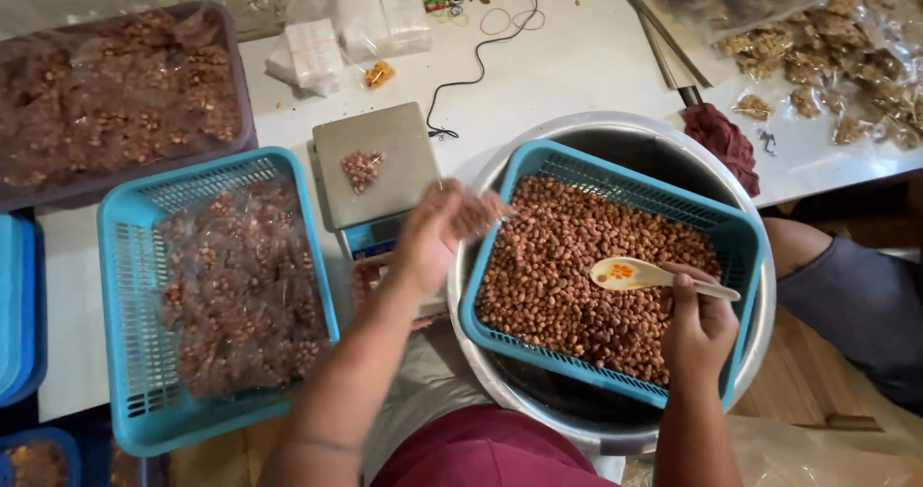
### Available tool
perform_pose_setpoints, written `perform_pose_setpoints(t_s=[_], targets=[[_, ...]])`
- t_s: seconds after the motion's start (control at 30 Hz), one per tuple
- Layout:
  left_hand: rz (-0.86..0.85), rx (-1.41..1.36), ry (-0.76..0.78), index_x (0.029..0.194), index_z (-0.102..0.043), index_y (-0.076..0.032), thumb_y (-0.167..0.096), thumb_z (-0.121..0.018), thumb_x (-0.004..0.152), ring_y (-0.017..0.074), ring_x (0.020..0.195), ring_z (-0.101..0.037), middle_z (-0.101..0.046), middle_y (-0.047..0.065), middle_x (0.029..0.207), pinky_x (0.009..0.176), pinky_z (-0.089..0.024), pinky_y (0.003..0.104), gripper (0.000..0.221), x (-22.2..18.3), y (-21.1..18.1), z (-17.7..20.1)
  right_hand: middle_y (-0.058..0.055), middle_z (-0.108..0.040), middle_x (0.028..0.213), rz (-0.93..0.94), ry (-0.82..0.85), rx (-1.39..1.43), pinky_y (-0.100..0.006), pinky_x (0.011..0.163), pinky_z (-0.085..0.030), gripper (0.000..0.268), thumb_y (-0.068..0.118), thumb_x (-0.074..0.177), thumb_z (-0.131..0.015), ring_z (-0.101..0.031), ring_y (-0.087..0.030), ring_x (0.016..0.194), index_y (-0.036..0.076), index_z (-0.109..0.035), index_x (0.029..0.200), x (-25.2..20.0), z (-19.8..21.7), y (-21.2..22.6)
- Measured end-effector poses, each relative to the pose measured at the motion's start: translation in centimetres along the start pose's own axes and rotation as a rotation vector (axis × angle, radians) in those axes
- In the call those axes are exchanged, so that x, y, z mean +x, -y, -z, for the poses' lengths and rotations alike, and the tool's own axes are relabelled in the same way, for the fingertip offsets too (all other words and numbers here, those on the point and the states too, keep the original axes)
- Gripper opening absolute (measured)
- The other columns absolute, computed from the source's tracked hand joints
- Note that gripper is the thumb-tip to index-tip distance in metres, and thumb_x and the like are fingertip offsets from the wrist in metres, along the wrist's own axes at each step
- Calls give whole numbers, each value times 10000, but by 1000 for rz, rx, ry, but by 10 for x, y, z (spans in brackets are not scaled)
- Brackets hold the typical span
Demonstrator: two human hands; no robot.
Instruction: Weighing roasted nuts on a digital scale and filling them into small plastic bags for packaging.
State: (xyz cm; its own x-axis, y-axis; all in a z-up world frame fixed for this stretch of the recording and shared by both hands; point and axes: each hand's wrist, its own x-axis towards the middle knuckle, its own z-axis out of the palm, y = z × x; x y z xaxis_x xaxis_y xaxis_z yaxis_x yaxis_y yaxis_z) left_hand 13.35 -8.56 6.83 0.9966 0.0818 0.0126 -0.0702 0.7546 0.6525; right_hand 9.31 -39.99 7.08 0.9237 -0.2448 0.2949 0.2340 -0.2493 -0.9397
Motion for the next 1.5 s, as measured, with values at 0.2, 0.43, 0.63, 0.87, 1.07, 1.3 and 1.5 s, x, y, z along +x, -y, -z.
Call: perform_pose_setpoints(t_s=[0.2, 0.43, 0.63, 0.87, 1.07, 1.3, 1.5], targets=[[58, 772, 448, 855, -655, -90, -52, -830, 842, 222, 1173, -702, -683, 37, 1323, 985, -603, 442, 180, -50, 43, -24, -71, -538, 628, 58, 65, -118, -269, 601, -362, 210, 84, 1137, -549, -381, -124, 574, -28, -725, 1163, 0, -7, 23], [296, 867, 558, 1654, -260, -235, -148, -723, 941, 366, 1351, -549, -611, 149, 1432, 1007, -518, 522, 854, -69, 67, -15, -129, -598, 675, 255, 69, -261, -330, 651, -444, 201, 75, 1100, -600, -491, -210, 562, -13, -772, 1153, -5, -11, 66], [320, 599, 500, 1484, -453, -152, -260, -615, 999, 254, 1427, -512, -449, 62, 1591, 738, -623, 331, 522, -58, 78, 5, -91, -681, 952, 165, 81, -415, -304, 720, -470, 221, 164, 1145, -589, -608, -169, 778, 17, -742, 1209, -7, -4, 45], [-495, 1132, -67, 1083, -691, -86, -151, -558, 1054, 209, 976, -703, -730, 85, 1064, 860, -647, 312, 151, 11, 9, 81, -115, -682, 934, 22, 40, -417, -288, 714, -491, 218, 117, 1216, -544, -626, -164, 809, 6, -727, 1259, -7, 4, 29], [-45, 2032, -306, 1344, -463, -104, -471, -542, 1002, 448, 1538, -74, -141, 202, 1681, 1258, -75, 585, 508, 57, -12, 125, -99, -676, 956, -4, 36, -442, -304, 687, -452, 200, 113, 1200, -559, -589, -159, 801, 24, -736, 1228, -7, 5, 19], [-826, 1338, -202, 1508, -423, -132, -95, -665, 1033, 167, 928, -706, -735, 51, 1101, 822, -644, 243, 534, 55, -5, 96, -85, -694, 968, -65, 25, -486, -324, 712, -438, 211, 154, 1181, -566, -583, -154, 819, 50, -743, 1226, -9, 11, 11], [135, 4, -216, 962, -550, -122, -234, -718, 930, 286, 933, -671, -672, 128, 1067, 691, -681, 452, 205, 0, 39, 22, -101, -643, 872, -73, 35, -376, -313, 679, -439, 236, 151, 1196, -549, -565, -155, 762, -3, -726, 1225, -5, 7, 12]])
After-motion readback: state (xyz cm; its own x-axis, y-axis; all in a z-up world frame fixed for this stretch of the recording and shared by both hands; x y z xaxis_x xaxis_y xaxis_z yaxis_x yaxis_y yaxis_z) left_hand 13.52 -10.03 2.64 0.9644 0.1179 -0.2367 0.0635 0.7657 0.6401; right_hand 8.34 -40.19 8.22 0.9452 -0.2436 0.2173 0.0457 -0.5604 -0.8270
